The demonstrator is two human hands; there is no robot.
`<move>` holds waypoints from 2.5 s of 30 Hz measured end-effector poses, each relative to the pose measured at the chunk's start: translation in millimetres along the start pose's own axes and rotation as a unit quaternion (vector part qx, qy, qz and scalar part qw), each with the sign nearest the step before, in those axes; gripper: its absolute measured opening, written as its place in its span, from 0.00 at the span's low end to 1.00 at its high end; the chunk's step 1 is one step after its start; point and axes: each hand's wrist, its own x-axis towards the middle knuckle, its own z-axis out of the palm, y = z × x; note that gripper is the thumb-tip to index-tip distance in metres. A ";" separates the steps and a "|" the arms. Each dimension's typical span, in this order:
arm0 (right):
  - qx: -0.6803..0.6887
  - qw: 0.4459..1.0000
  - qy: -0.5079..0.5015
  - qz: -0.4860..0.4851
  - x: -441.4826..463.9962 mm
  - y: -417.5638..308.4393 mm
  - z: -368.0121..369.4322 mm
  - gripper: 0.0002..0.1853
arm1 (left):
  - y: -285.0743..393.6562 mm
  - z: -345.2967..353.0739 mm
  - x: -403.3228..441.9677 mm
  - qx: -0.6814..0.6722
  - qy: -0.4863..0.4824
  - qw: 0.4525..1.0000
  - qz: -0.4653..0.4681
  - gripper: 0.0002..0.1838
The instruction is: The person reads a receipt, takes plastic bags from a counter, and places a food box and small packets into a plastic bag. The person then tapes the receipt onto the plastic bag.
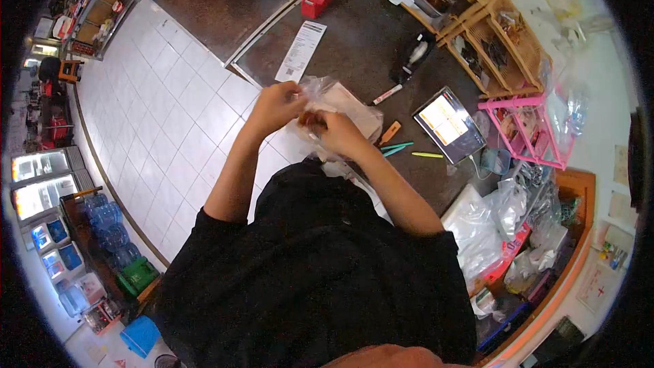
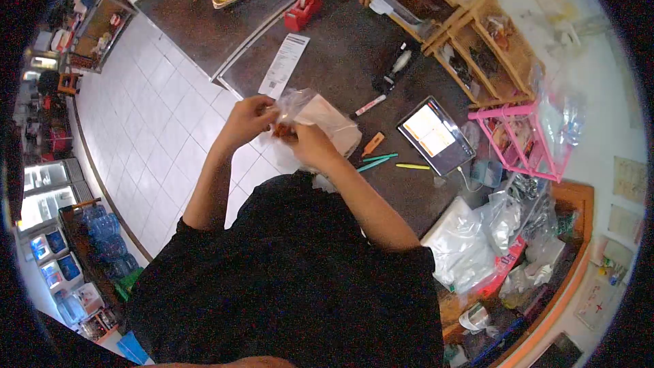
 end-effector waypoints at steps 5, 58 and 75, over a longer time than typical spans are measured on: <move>0.062 0.961 0.249 0.102 72.8 60.0 55.1 0.21 | 26.0 -25.1 9.8 -0.042 -0.040 0.998 0.024 0.17; 0.381 0.814 0.439 0.017 -258.5 141.1 -9.5 0.27 | 76.7 245.8 -29.7 -0.041 -0.366 0.915 0.168 0.16; 0.250 0.883 0.397 -0.018 -216.9 87.8 -59.8 0.25 | 94.8 166.5 -12.2 -0.110 -0.147 0.958 0.221 0.10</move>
